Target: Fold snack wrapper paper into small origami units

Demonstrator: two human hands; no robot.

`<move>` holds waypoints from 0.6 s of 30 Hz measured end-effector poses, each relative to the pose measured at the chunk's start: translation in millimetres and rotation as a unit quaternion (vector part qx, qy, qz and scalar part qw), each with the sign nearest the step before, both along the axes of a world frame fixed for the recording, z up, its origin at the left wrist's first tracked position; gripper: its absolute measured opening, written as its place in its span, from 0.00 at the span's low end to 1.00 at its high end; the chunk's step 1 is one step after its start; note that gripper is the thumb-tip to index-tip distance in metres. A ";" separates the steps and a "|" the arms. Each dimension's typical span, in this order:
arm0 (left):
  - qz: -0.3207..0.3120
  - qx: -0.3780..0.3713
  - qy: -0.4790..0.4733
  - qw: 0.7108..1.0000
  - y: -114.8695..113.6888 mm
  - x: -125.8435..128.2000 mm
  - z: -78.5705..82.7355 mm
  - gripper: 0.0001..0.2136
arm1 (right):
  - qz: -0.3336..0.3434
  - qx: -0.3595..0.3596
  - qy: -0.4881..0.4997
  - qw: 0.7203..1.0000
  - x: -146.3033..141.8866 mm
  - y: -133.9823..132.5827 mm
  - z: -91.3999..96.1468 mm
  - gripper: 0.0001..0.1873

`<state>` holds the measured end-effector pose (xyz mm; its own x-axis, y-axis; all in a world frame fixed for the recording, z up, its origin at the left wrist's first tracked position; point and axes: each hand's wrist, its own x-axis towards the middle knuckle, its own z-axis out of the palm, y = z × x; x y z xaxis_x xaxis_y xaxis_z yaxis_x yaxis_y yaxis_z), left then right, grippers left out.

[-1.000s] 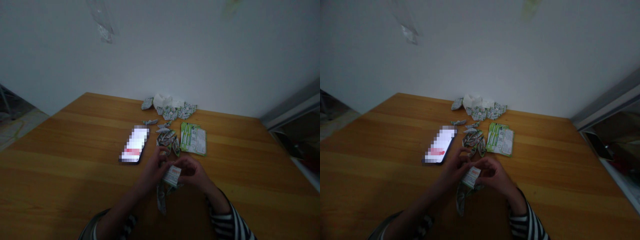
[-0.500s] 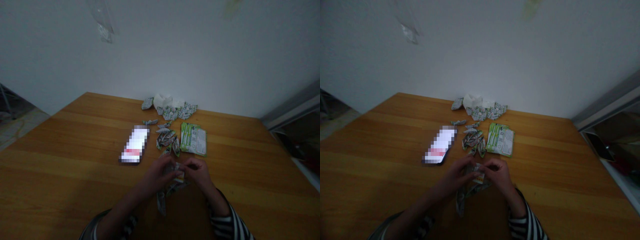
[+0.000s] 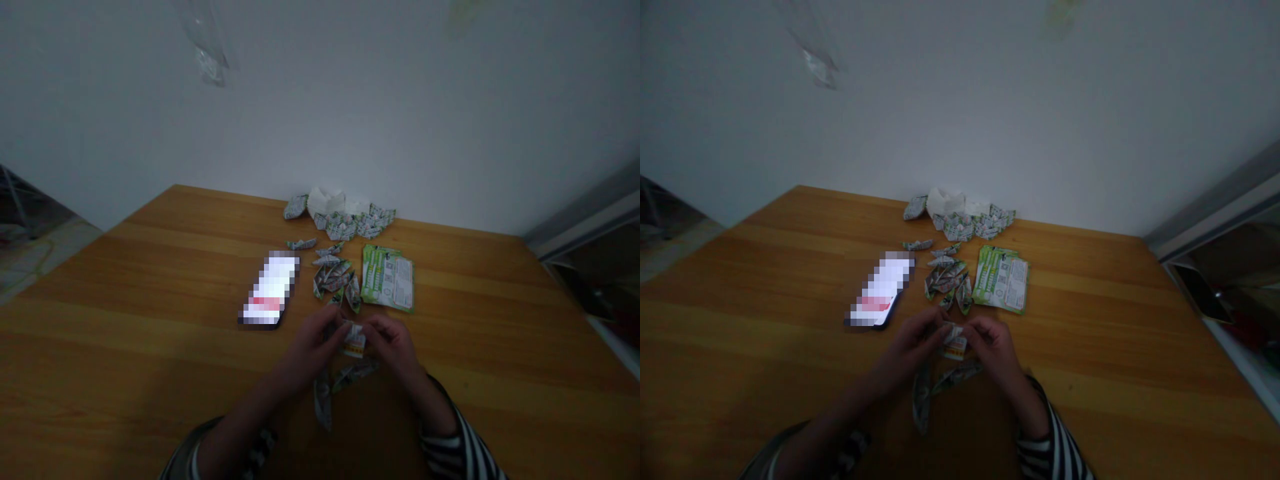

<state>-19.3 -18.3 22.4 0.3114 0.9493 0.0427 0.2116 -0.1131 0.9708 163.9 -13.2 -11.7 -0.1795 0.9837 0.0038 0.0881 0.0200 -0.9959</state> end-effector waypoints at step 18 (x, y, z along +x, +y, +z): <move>0.021 -0.030 -0.022 0.999 1.3 2.3 -9.6 0.12 | -0.036 0.049 -0.057 0.996 -6.0 -6.9 2.4 0.20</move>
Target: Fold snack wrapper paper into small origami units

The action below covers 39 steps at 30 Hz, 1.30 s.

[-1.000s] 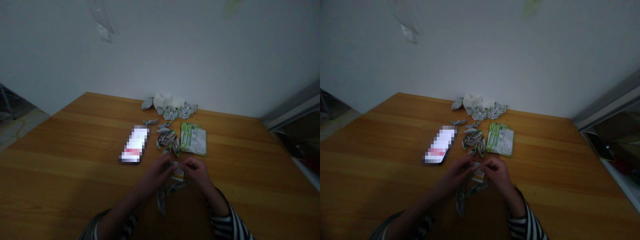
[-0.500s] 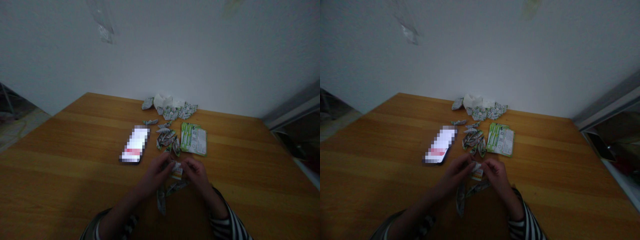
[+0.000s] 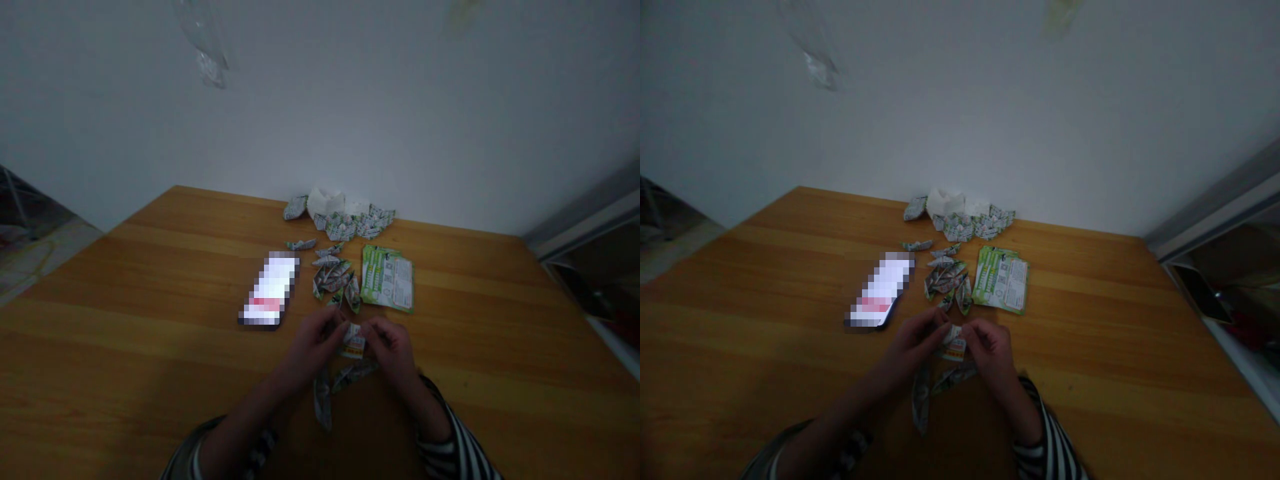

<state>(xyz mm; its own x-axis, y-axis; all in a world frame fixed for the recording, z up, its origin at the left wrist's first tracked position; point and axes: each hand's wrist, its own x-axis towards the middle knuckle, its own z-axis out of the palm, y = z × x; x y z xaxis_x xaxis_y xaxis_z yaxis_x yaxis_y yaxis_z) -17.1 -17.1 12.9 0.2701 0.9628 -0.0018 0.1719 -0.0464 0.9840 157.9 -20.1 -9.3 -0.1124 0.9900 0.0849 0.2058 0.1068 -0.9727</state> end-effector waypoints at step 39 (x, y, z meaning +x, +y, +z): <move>0.053 0.064 0.134 0.987 -3.2 2.6 1.7 0.15 | 0.007 0.088 -0.110 0.990 -7.6 -6.4 0.3 0.13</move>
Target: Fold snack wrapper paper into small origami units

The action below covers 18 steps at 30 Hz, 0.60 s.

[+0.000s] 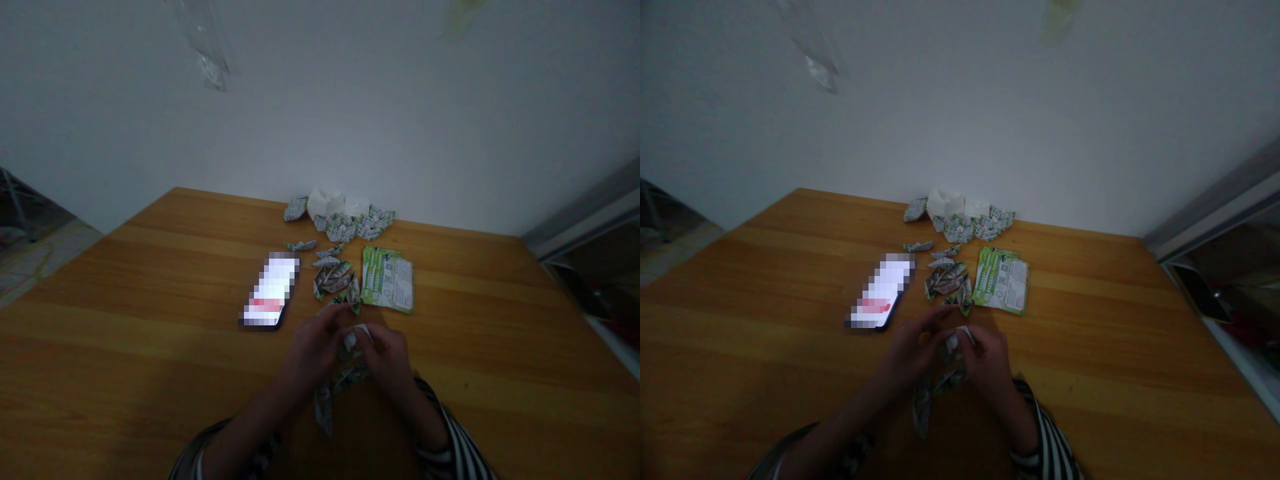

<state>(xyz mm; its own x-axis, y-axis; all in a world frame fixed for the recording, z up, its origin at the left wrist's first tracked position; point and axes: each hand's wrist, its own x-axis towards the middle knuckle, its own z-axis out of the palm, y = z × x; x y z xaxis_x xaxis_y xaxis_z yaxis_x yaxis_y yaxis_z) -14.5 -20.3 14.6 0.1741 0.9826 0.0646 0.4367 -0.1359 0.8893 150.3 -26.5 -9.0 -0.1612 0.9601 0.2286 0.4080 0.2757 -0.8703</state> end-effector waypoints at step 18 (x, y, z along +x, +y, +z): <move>0.105 0.113 -0.066 0.986 -3.1 2.2 4.9 0.06 | -0.043 -0.013 0.054 0.998 -9.7 -4.6 9.0 0.06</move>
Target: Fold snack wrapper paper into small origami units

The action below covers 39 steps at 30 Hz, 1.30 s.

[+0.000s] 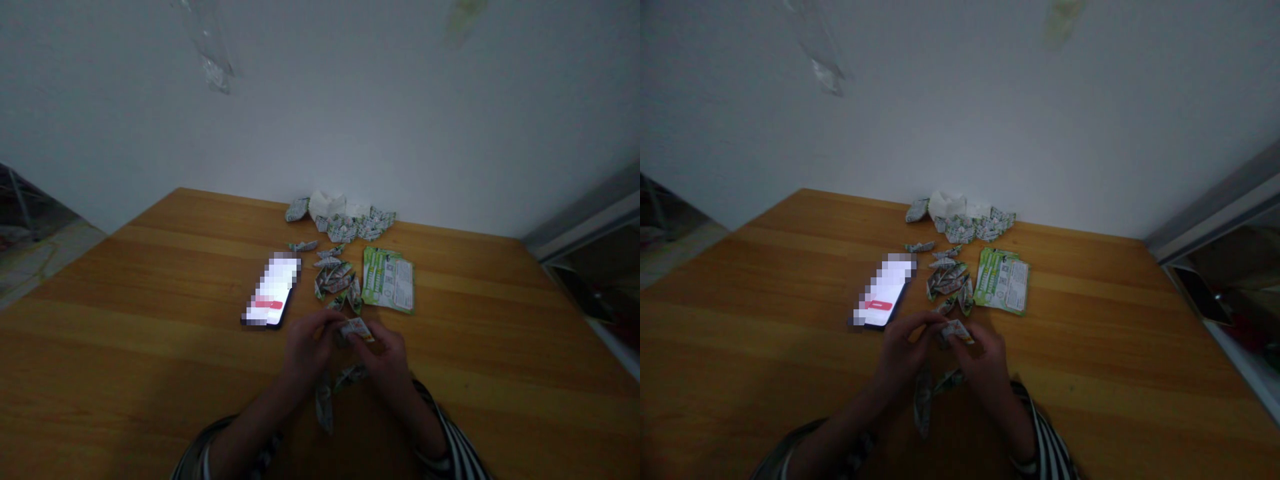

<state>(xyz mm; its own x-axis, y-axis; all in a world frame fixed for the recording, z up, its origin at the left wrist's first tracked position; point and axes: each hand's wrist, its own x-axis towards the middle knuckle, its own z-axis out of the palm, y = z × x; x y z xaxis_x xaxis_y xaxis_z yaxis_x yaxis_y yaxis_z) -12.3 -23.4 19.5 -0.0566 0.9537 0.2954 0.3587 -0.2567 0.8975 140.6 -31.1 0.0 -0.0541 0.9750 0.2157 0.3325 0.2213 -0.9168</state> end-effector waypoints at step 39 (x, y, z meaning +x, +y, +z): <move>-0.141 -0.178 -0.151 0.962 6.3 -2.0 -5.3 0.19 | 0.002 0.314 -0.234 0.920 29.7 10.2 -3.2 0.13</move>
